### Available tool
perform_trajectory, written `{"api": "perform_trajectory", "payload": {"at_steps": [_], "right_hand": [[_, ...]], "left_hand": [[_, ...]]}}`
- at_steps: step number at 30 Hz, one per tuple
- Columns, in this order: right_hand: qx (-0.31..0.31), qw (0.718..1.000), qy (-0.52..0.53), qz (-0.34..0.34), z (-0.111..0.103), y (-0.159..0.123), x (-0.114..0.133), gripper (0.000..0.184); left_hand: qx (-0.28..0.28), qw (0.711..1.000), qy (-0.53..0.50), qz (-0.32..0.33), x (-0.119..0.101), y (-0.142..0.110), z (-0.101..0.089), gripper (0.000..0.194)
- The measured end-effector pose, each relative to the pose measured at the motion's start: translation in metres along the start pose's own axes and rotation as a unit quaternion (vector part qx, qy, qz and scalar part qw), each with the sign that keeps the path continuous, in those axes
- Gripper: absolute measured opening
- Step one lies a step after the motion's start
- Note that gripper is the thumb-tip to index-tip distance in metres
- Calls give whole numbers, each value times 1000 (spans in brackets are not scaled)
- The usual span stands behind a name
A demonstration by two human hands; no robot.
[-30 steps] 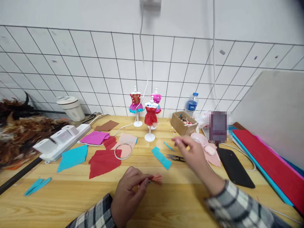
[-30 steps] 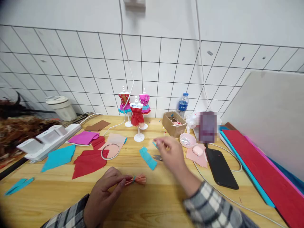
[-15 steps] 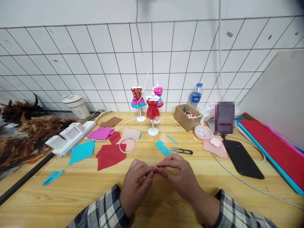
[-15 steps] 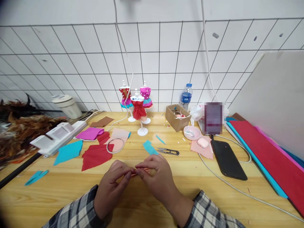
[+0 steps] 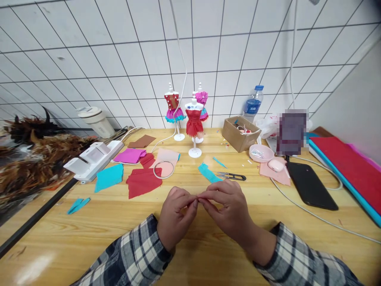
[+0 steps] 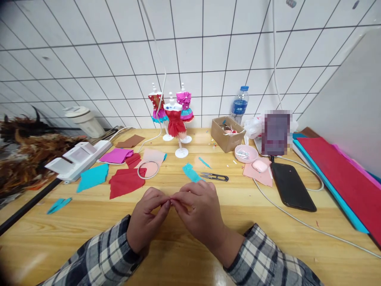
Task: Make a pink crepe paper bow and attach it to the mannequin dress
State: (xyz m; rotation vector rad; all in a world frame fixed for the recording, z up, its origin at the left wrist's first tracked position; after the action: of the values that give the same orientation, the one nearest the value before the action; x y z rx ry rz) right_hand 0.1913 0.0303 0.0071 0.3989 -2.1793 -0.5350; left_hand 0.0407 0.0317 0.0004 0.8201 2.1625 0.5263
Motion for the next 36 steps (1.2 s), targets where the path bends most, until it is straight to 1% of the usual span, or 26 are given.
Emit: {"api": "perform_trajectory", "payload": {"at_steps": [5, 9, 12, 14, 17, 20, 22, 25, 27, 29, 31, 33, 36], "right_hand": [[-3, 996, -74, -56, -3, -3, 6, 9], [-1, 993, -90, -82, -3, -4, 6, 7], [0, 991, -95, -94, -3, -5, 8, 5], [1, 995, -72, -74, -3, -5, 6, 5], [1, 1000, 8, -14, -3, -4, -2, 4], [10, 997, 67, 21, 1, -3, -11, 5], [15, 997, 73, 30, 4, -3, -16, 5], [23, 998, 50, 32, 6, -3, -24, 6], [32, 999, 22, 20, 8, -1, -29, 7], [41, 999, -13, -2, 12, 3, -33, 9], [59, 997, -39, -30, 17, 7, -36, 9], [83, 994, -49, -54, 22, 11, -40, 8], [105, 991, -43, -76, 27, 16, -46, 10]], "left_hand": [[14, 1000, -14, -22, 2, -2, 1, 21], [51, 997, -38, -40, 3, -3, 3, 24], [74, 995, -52, -41, 1, -3, 3, 25], [80, 995, -56, -32, -2, -3, 3, 24], [87, 995, -45, -12, -3, -4, 3, 20], [102, 995, -1, -4, 3, -5, 3, 18], [106, 994, 18, -19, 12, -6, 2, 21], [94, 994, 28, -49, 27, -6, -4, 30], [91, 994, 51, -32, 31, -4, -9, 27], [110, 990, 87, 10, 30, -4, -9, 22], [140, 983, 111, 51, 28, -4, -6, 21], [162, 976, 122, 78, 27, -5, 0, 22], [173, 971, 131, 99, 28, -5, 7, 19]]}}
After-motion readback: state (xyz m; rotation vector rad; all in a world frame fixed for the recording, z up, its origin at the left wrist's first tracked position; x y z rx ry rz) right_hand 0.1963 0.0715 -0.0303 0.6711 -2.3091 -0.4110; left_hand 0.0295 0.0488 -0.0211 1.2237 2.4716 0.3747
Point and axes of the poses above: each hand's wrist, its own y-axis towards the middle knuckle, its own z-axis out of the palm, x = y × z, the point moved 5 cm from there along y, towards the middle knuckle, and after that the axes turned 10 degrees about z, right-handed, at the moved point
